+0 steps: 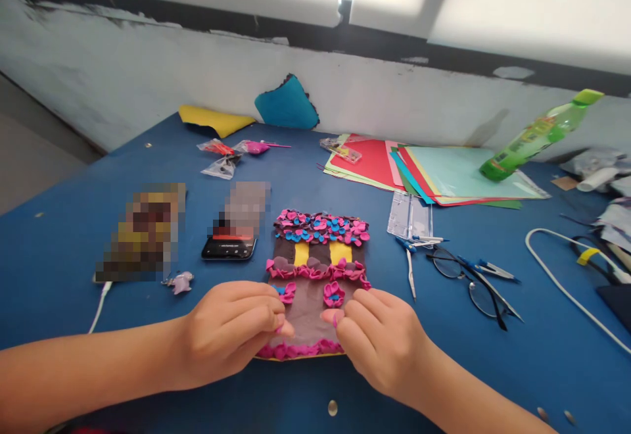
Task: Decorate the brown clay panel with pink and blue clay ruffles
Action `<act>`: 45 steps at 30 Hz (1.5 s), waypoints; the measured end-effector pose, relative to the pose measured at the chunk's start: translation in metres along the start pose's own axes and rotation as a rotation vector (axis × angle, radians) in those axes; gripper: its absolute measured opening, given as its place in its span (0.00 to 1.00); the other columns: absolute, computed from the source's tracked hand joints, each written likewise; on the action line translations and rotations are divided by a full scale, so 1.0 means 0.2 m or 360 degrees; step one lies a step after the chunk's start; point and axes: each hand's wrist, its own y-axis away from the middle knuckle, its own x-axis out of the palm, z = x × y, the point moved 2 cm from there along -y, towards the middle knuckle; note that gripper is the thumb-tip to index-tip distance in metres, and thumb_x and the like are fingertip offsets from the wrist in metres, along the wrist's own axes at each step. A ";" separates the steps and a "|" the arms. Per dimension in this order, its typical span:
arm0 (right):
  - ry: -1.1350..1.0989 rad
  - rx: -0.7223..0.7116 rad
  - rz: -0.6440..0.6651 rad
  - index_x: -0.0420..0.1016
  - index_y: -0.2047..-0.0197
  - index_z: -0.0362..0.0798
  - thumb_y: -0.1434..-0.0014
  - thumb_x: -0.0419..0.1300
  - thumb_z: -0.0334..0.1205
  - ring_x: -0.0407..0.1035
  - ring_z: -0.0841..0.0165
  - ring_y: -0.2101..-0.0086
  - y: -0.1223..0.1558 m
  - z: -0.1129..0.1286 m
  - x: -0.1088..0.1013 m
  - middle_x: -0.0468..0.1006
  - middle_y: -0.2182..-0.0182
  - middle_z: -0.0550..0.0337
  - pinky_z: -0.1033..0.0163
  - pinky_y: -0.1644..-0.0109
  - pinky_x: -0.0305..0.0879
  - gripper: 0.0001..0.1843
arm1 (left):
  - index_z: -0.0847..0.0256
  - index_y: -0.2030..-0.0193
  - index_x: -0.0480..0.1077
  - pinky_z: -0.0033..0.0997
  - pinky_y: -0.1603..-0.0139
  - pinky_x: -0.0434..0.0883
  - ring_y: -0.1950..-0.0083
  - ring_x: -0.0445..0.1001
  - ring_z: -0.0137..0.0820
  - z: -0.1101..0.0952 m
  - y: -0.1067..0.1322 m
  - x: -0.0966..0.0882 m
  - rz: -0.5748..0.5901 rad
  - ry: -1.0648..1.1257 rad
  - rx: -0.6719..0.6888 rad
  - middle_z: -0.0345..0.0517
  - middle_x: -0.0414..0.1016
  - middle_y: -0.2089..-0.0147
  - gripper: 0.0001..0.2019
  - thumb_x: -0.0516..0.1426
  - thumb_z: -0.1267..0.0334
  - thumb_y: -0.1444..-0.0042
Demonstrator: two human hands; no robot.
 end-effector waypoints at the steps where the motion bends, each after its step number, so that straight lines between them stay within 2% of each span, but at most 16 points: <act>1: 0.0005 -0.0009 0.0009 0.58 0.79 0.49 0.40 0.52 0.23 0.52 0.73 0.81 0.00 0.00 0.00 0.60 0.86 0.66 0.65 0.77 0.51 0.18 | 0.63 0.73 0.65 0.25 0.67 0.74 0.74 0.72 0.25 0.01 -0.01 -0.01 -0.0002 -0.0010 -0.0010 0.43 0.73 0.76 0.10 0.53 0.74 0.40; 4: 0.0014 -0.0019 0.0030 0.62 0.77 0.48 0.38 0.51 0.24 0.57 0.72 0.80 -0.01 -0.01 -0.01 0.63 0.85 0.64 0.66 0.75 0.57 0.17 | 0.62 0.72 0.65 0.24 0.67 0.73 0.74 0.72 0.24 0.04 -0.05 -0.04 -0.0004 -0.0043 -0.0047 0.40 0.74 0.76 0.10 0.53 0.73 0.40; 6: 0.0013 -0.0018 0.0037 0.63 0.76 0.48 0.37 0.49 0.25 0.60 0.72 0.79 0.00 -0.02 -0.01 0.65 0.84 0.64 0.66 0.74 0.59 0.17 | 0.61 0.73 0.64 0.23 0.66 0.73 0.73 0.74 0.24 0.07 -0.08 -0.07 -0.0095 -0.0098 -0.0085 0.39 0.74 0.76 0.10 0.53 0.73 0.40; 11: -0.0019 0.0016 0.0080 0.63 0.73 0.47 0.37 0.49 0.26 0.58 0.72 0.79 0.01 -0.04 0.01 0.66 0.84 0.64 0.66 0.75 0.56 0.14 | 0.61 0.74 0.63 0.21 0.69 0.71 0.73 0.74 0.24 0.13 -0.10 -0.11 -0.0209 -0.0178 -0.0165 0.39 0.75 0.76 0.11 0.57 0.73 0.42; 15: -0.0146 0.0229 0.0051 0.60 0.72 0.49 0.38 0.50 0.26 0.57 0.72 0.80 0.04 -0.07 0.04 0.65 0.82 0.65 0.66 0.76 0.54 0.12 | 0.62 0.72 0.65 0.21 0.70 0.70 0.73 0.73 0.24 0.14 -0.08 -0.09 -0.0198 -0.0154 -0.0181 0.41 0.75 0.76 0.08 0.57 0.71 0.42; 17: -0.0239 0.0406 -0.0011 0.61 0.70 0.49 0.39 0.53 0.27 0.62 0.73 0.78 0.04 -0.10 0.05 0.68 0.80 0.64 0.68 0.74 0.59 0.10 | 0.63 0.71 0.65 0.23 0.71 0.68 0.73 0.72 0.25 0.13 -0.07 -0.08 -0.0150 -0.0170 -0.0135 0.41 0.74 0.76 0.07 0.58 0.70 0.43; 20: -0.0324 0.0609 -0.0027 0.66 0.62 0.48 0.40 0.57 0.31 0.70 0.72 0.72 0.05 -0.14 0.07 0.75 0.72 0.60 0.68 0.68 0.67 0.04 | 0.64 0.69 0.65 0.26 0.71 0.68 0.73 0.71 0.28 0.09 -0.06 -0.05 -0.0062 -0.0188 -0.0045 0.42 0.72 0.76 0.05 0.57 0.70 0.42; 23: -0.0345 0.0682 -0.0014 0.68 0.56 0.49 0.40 0.56 0.31 0.72 0.68 0.64 0.05 -0.18 0.09 0.76 0.65 0.56 0.63 0.60 0.71 0.08 | 0.64 0.68 0.65 0.28 0.74 0.66 0.75 0.67 0.29 0.03 -0.05 -0.04 0.0036 -0.0114 -0.0024 0.43 0.71 0.76 0.06 0.54 0.67 0.40; 26: -0.0359 0.0677 0.0004 0.70 0.55 0.48 0.39 0.56 0.31 0.71 0.65 0.58 0.03 -0.19 0.09 0.74 0.60 0.53 0.59 0.55 0.70 0.09 | 0.65 0.66 0.65 0.29 0.73 0.67 0.73 0.68 0.30 -0.04 -0.03 -0.03 0.0115 -0.0052 -0.0012 0.45 0.71 0.74 0.07 0.51 0.66 0.38; 28: -0.0438 0.0674 0.0075 0.70 0.55 0.47 0.39 0.54 0.30 0.69 0.65 0.55 0.00 -0.19 0.08 0.73 0.58 0.51 0.58 0.52 0.69 0.10 | 0.65 0.65 0.65 0.30 0.73 0.67 0.72 0.69 0.31 -0.08 -0.02 -0.02 0.0200 -0.0077 0.0069 0.46 0.72 0.74 0.09 0.48 0.64 0.37; 31: -0.0618 0.0729 0.0299 0.71 0.57 0.47 0.42 0.50 0.26 0.68 0.64 0.54 -0.08 -0.19 0.09 0.73 0.56 0.51 0.56 0.50 0.66 0.13 | 0.66 0.62 0.67 0.31 0.75 0.65 0.73 0.69 0.32 -0.11 0.00 0.00 0.0258 -0.0227 0.0246 0.45 0.71 0.74 0.09 0.48 0.64 0.37; 36: -0.1012 0.1198 0.0746 0.71 0.66 0.47 0.47 0.49 0.26 0.69 0.66 0.61 -0.24 -0.18 0.21 0.74 0.63 0.56 0.59 0.55 0.66 0.12 | 0.66 0.63 0.67 0.31 0.79 0.61 0.78 0.63 0.31 -0.11 0.01 0.02 0.0289 -0.0280 0.0303 0.42 0.68 0.77 0.05 0.52 0.68 0.41; 40: -0.0937 0.1233 0.0762 0.72 0.70 0.46 0.49 0.50 0.26 0.67 0.65 0.58 -0.29 -0.18 0.29 0.74 0.66 0.56 0.57 0.51 0.62 0.11 | 0.66 0.62 0.67 0.32 0.80 0.59 0.79 0.61 0.30 -0.10 0.01 0.02 0.0300 -0.0305 0.0325 0.41 0.66 0.78 0.04 0.53 0.69 0.43; 45: -0.0915 0.1296 0.0773 0.72 0.71 0.47 0.50 0.50 0.26 0.67 0.64 0.59 -0.27 -0.17 0.31 0.75 0.66 0.57 0.57 0.52 0.61 0.11 | 0.66 0.63 0.68 0.31 0.80 0.58 0.79 0.60 0.30 -0.09 0.01 0.02 0.0303 -0.0312 0.0338 0.41 0.65 0.79 0.05 0.51 0.69 0.42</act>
